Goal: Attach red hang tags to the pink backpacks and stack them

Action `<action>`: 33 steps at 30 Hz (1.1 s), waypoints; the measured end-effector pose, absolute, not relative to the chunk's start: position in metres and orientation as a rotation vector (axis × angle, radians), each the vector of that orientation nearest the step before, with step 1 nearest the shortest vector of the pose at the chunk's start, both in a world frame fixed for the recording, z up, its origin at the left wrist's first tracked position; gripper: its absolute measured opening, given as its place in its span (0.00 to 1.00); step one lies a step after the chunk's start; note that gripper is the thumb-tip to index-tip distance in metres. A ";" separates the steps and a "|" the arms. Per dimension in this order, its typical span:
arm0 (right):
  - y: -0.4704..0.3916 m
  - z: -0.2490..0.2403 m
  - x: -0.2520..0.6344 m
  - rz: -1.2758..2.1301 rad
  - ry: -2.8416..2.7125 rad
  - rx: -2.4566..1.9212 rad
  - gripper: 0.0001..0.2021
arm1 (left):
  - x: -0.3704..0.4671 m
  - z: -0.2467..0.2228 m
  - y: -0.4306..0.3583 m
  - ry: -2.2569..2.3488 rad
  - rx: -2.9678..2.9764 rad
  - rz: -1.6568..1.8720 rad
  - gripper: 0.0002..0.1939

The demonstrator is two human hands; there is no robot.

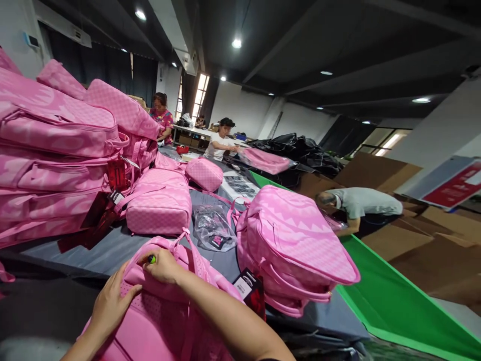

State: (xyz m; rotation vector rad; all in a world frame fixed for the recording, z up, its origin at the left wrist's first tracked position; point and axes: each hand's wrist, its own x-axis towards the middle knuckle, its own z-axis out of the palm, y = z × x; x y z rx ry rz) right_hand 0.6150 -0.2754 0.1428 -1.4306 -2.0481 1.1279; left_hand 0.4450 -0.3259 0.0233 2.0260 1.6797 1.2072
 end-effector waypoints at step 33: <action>-0.279 0.155 0.596 0.523 -2.619 -1.480 0.10 | 0.435 0.030 -0.327 1.632 2.237 1.125 0.34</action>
